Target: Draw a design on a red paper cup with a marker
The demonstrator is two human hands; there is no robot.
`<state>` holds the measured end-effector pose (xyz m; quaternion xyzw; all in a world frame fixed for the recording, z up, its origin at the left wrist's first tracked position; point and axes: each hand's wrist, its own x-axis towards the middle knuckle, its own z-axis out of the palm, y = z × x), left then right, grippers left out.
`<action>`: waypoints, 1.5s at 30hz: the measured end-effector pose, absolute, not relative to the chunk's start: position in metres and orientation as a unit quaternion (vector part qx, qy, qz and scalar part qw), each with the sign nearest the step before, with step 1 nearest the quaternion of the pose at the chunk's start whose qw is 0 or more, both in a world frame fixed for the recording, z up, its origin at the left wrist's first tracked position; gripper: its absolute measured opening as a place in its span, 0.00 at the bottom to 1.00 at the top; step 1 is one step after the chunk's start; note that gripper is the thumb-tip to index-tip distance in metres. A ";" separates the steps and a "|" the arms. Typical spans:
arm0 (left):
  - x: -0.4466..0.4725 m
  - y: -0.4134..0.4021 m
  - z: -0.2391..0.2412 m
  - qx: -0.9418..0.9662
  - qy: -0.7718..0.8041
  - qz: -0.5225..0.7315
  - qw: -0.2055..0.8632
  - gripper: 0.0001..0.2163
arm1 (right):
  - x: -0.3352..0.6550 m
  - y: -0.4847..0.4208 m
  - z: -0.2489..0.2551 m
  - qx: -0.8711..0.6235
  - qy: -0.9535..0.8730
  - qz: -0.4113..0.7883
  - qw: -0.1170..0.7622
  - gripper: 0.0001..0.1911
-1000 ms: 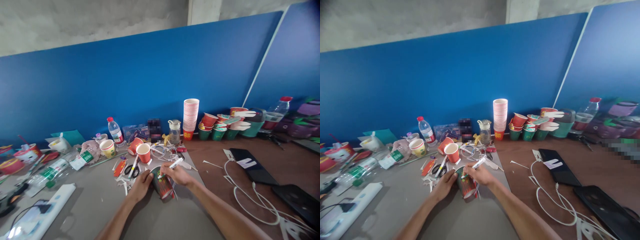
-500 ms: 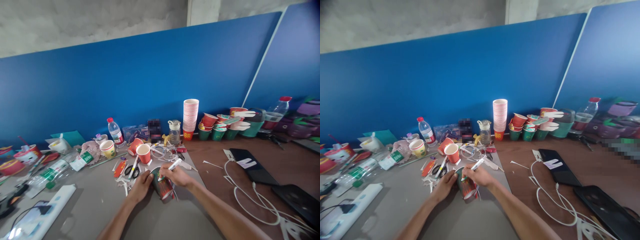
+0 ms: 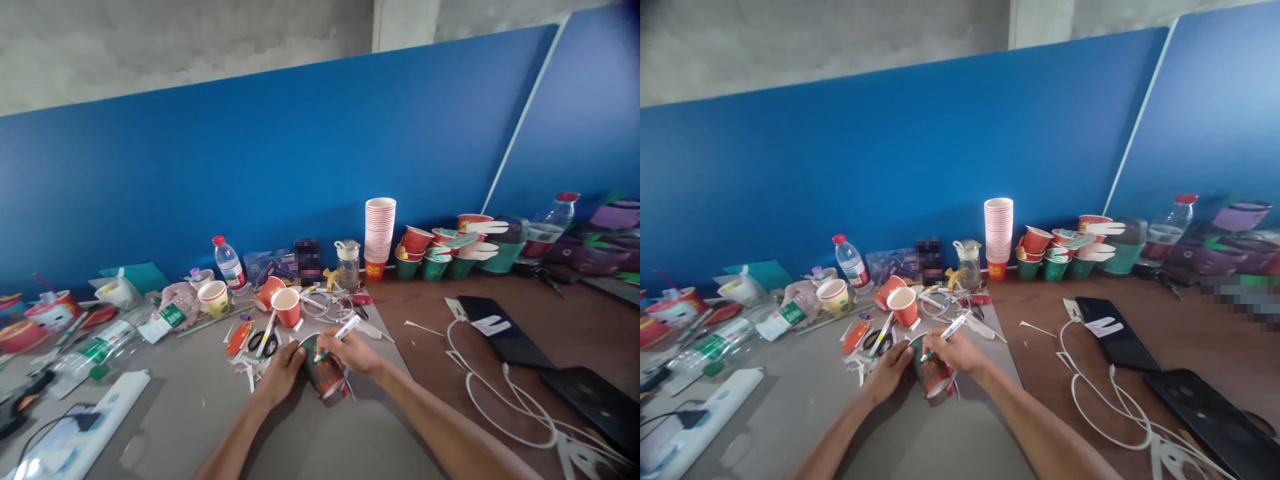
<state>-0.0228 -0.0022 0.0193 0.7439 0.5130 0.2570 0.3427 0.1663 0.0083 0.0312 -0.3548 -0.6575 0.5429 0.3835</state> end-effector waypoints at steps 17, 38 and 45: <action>-0.023 -0.001 0.016 0.738 0.503 0.268 0.362 0.15 | 0.163 0.009 0.028 -0.362 -0.636 0.550 0.402 0.18; -0.022 -0.005 0.022 0.745 0.515 0.255 0.338 0.14 | 0.164 0.008 0.034 -0.373 -0.630 0.544 0.410 0.19; -0.023 -0.003 0.019 0.748 0.512 0.256 0.335 0.14 | 0.175 0.007 0.046 -0.326 -0.663 0.575 0.352 0.21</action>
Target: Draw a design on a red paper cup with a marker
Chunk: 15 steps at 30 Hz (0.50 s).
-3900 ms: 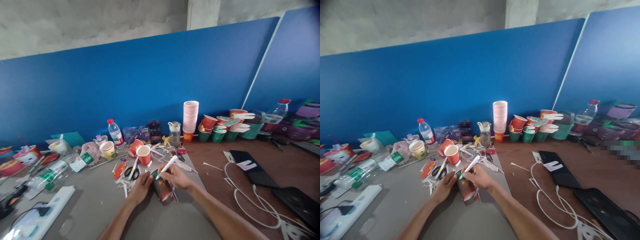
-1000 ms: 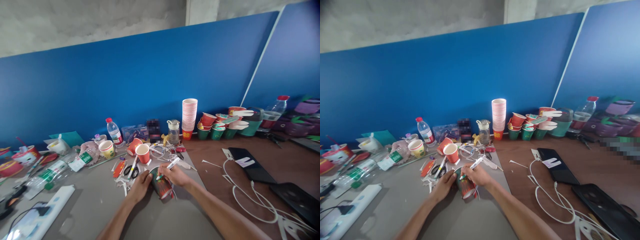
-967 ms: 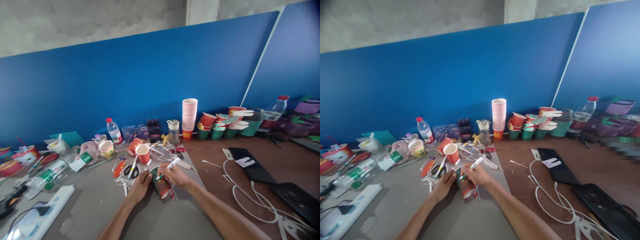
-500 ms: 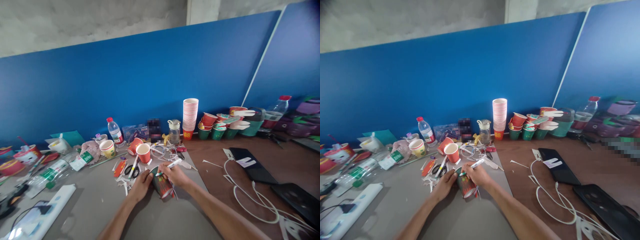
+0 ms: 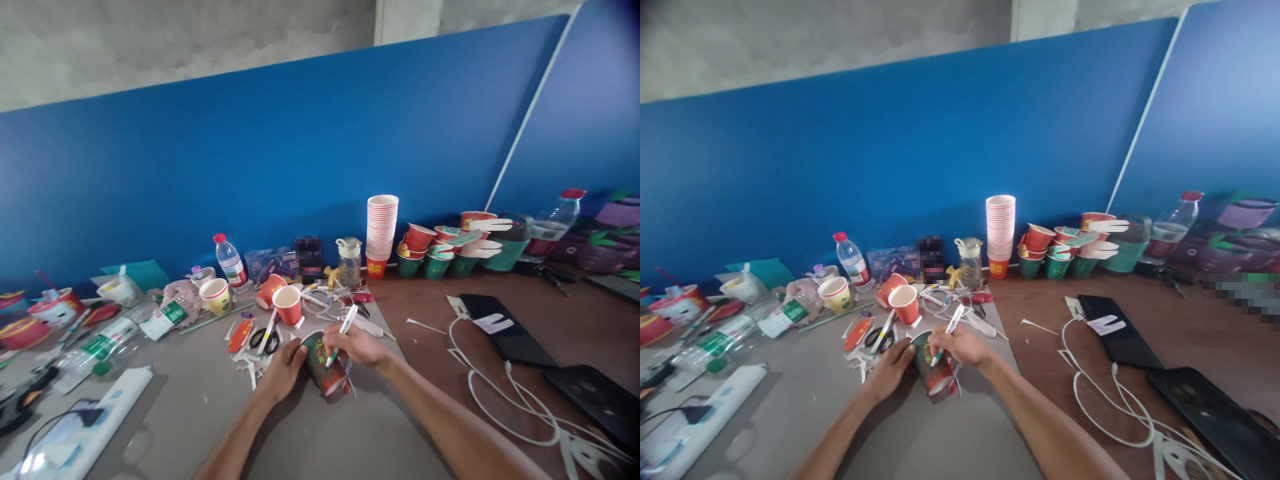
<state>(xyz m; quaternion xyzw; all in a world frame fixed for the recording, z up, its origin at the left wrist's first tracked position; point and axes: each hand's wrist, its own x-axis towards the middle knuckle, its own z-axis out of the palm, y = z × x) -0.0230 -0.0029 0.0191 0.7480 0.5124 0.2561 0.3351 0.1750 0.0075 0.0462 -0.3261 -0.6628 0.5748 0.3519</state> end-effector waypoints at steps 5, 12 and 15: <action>-0.022 -0.004 0.021 0.743 0.510 0.254 0.351 0.15 | 0.185 0.008 0.053 -0.293 -0.695 0.583 0.302 0.20; -0.020 -0.006 0.027 0.749 0.519 0.245 0.332 0.15 | 0.185 0.009 0.048 -0.312 -0.641 0.612 0.344 0.18; -0.020 -0.005 0.026 0.754 0.519 0.246 0.318 0.15 | 0.181 0.009 0.044 -0.337 -0.599 0.601 0.408 0.19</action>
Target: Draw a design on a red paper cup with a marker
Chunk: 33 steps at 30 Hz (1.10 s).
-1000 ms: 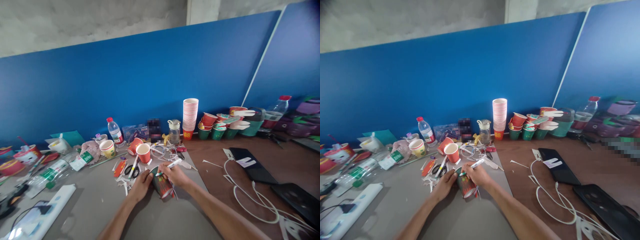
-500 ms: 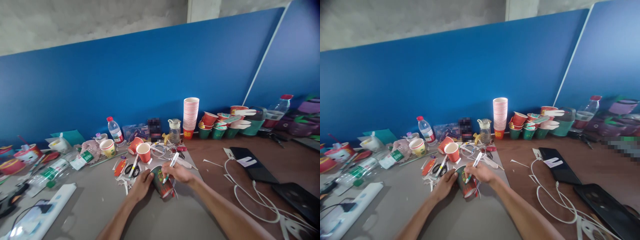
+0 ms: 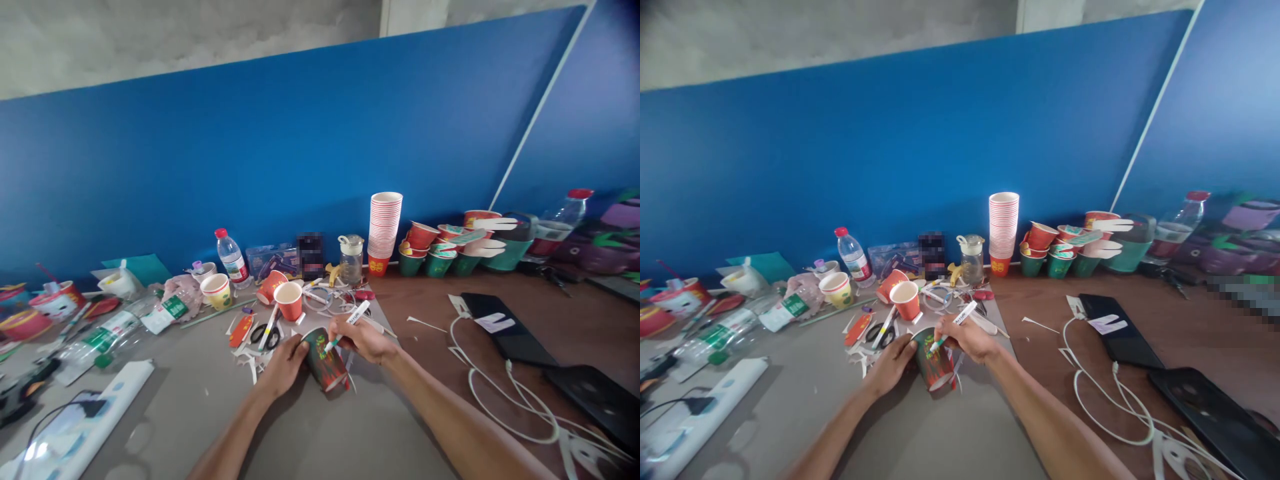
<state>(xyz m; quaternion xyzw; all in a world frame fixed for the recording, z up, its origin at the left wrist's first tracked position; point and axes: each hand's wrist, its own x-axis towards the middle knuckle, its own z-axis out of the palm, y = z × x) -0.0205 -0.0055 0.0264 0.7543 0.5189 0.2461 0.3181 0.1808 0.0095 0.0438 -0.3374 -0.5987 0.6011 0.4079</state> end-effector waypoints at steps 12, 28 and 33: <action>-0.023 -0.003 0.019 0.750 0.513 0.252 0.333 0.16 | 0.187 0.013 0.044 -0.357 -0.637 0.582 0.357 0.18; -0.021 -0.004 0.028 0.718 0.507 0.273 0.391 0.21 | 0.189 0.015 0.038 -0.318 -0.652 0.602 0.333 0.18; -0.022 -0.003 0.028 0.725 0.514 0.255 0.381 0.20 | 0.187 0.013 0.042 -0.352 -0.647 0.574 0.357 0.17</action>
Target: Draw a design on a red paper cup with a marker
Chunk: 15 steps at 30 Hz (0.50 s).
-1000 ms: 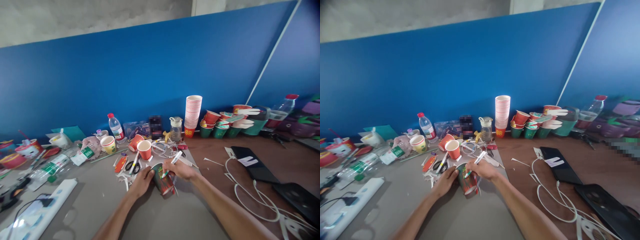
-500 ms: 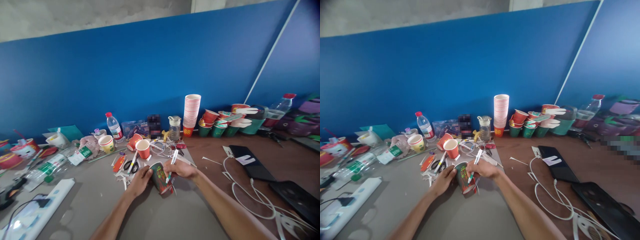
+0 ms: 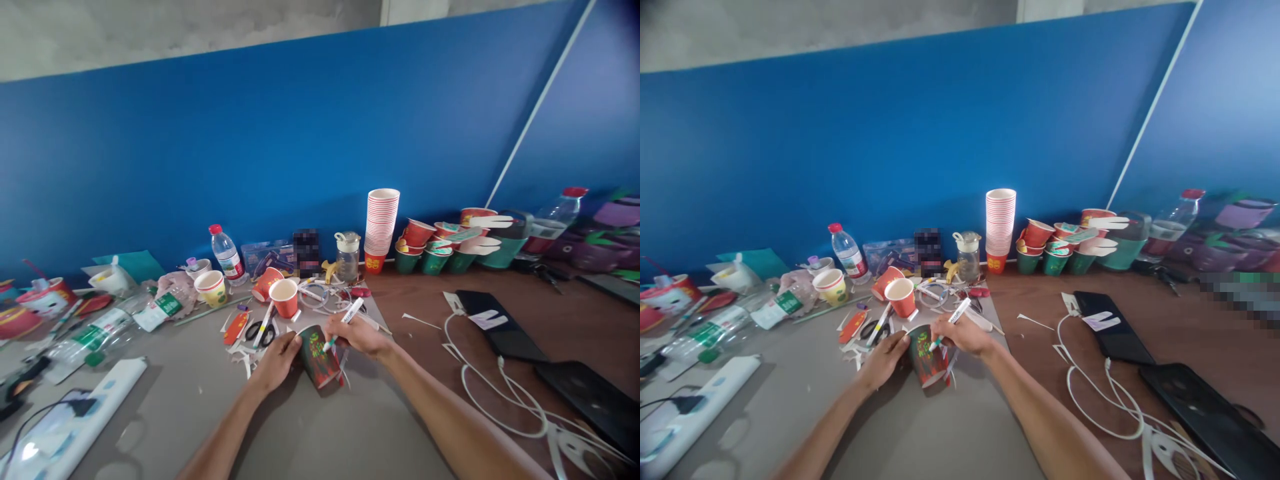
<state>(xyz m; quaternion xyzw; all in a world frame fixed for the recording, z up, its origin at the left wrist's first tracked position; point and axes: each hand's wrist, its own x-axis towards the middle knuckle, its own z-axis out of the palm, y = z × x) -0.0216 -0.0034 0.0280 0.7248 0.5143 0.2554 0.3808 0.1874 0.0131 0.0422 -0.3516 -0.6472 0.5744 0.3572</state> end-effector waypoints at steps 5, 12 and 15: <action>-0.023 -0.002 0.025 0.733 0.513 0.252 0.368 0.19 | 0.186 0.012 0.043 -0.335 -0.656 0.583 0.343 0.18; -0.023 0.000 0.021 0.731 0.501 0.253 0.389 0.18 | 0.186 0.014 0.037 -0.313 -0.678 0.593 0.303 0.17; -0.023 -0.001 0.022 0.735 0.506 0.256 0.373 0.18 | 0.185 0.015 0.034 -0.345 -0.643 0.576 0.369 0.17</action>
